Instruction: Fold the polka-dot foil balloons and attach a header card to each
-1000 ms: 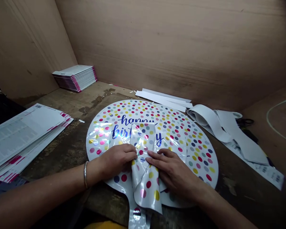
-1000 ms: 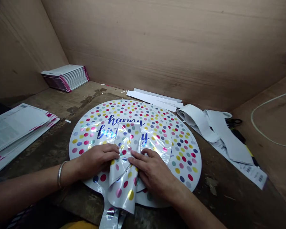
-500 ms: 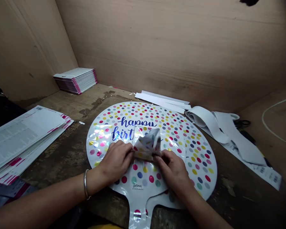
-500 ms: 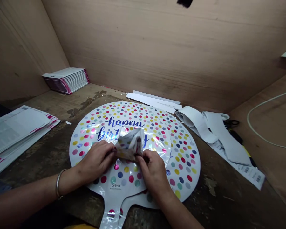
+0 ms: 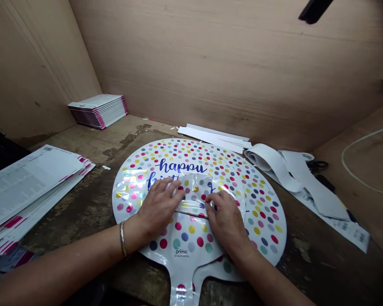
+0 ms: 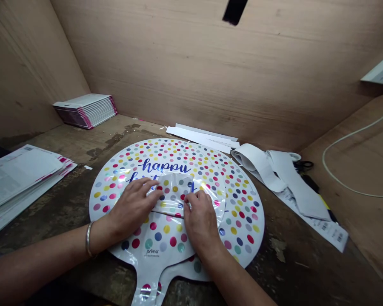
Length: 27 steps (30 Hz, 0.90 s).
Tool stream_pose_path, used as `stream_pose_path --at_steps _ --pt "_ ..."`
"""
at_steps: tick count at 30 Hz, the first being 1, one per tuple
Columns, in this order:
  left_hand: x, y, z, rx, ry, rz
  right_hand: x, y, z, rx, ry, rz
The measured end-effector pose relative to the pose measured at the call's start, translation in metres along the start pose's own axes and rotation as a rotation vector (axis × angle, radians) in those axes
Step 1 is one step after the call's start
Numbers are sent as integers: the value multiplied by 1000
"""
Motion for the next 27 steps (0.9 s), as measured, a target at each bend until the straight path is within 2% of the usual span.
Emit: stream_pose_path --at_steps 2,4,7,10,13,15,17,18,20,22,23,25,27 --pt "-3 2 -1 -10 238 -34 -3 1 2 80 -166 41" --pt "-6 5 -5 32 348 -117 -5 3 7 92 -313 -45" --pt "-11 3 -10 128 312 -171 -5 1 20 -2 -395 -292" --pt "-15 -3 -6 207 275 -176 -5 -2 27 -71 -402 -396" --pt "-21 -5 4 206 211 -179 -8 1 26 -118 -389 -361" --pt "-27 -3 9 192 139 -185 -13 2 24 -191 -347 -293" --pt "-31 -3 12 269 48 -180 -17 -2 25 -249 -289 -217" --pt "-32 -5 11 378 -21 -160 -19 -7 27 -284 -226 -165" --pt "-28 -11 8 754 -213 -130 -17 -23 33 -444 -32 -44" --pt "-17 -16 7 1239 -422 -146 -10 -36 38 -806 187 -19" --pt "-10 -18 9 1461 -511 -179 -4 -39 36 -1025 261 -88" --pt "4 -18 17 1794 -627 -229 10 -39 27 -1398 315 -322" --pt "15 -15 25 1957 -683 -204 24 -32 14 -1623 356 -492"
Point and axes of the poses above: each hand's wrist, its own x-axis away from the middle knuckle, its own y-axis out of the palm, z = x × y, the point moved 2 cm from there along -x, towards the middle knuckle, and after that the axes turned 4 degrees about -y, right-handed, at the moved point
